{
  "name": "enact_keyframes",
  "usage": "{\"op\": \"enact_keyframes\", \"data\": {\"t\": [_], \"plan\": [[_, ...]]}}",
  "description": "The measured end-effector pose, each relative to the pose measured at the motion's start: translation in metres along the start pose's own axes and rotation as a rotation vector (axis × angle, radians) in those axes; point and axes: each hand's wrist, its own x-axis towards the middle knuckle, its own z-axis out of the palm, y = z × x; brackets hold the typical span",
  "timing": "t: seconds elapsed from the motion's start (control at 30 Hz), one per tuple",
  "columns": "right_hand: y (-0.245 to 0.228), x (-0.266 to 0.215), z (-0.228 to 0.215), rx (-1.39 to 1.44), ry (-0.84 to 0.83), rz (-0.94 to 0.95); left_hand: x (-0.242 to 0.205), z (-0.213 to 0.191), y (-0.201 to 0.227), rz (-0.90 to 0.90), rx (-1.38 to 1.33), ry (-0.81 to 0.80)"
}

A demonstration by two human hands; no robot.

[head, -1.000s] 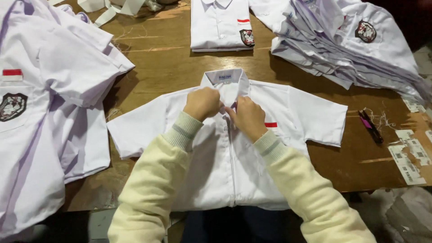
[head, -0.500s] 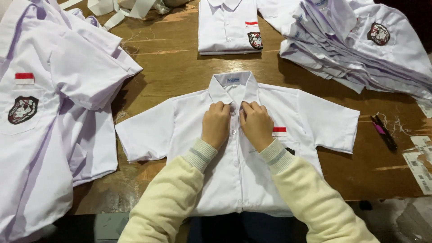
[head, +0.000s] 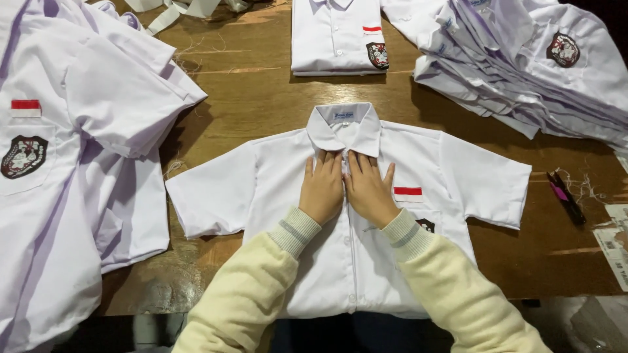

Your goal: The person trims loose threads from the collar and front placket of a white short-sleeved shirt using small scissors. They then smooth the shirt on the table and continue trimming threads from the sleeve and collar area.

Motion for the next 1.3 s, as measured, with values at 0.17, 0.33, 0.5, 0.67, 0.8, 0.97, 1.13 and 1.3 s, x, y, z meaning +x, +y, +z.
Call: {"op": "enact_keyframes", "data": {"t": [0.17, 0.33, 0.5, 0.67, 0.8, 0.97, 1.13, 1.3], "plan": [[0.008, 0.003, 0.002, -0.032, -0.066, 0.005, 0.009, -0.010, -0.016, -0.014, -0.125, -0.188], [0.010, 0.004, 0.001, -0.064, 0.011, -0.039, 0.022, -0.009, -0.039, -0.055, -0.194, -0.247], [0.007, 0.002, -0.010, -0.158, 0.198, -0.065, 0.034, -0.004, -0.064, -0.087, -0.413, -0.091], [0.002, 0.021, -0.034, -0.125, 0.398, -0.025, 0.046, -0.001, -0.094, -0.306, -0.533, 0.307], [-0.012, 0.063, -0.034, 0.468, 0.266, 0.037, 0.051, 0.003, -0.085, -0.271, -0.502, 0.352], [0.003, 0.113, 0.016, 0.664, 0.077, 0.288, 0.040, 0.007, -0.068, 0.039, -0.492, 0.182], [0.023, 0.110, 0.043, 0.613, 0.232, 0.111, 0.041, -0.003, -0.082, -0.176, -0.664, 0.368], [0.022, 0.108, 0.031, 0.776, 0.220, 0.036, 0.046, 0.010, -0.094, -0.331, -0.652, 0.300]]}}
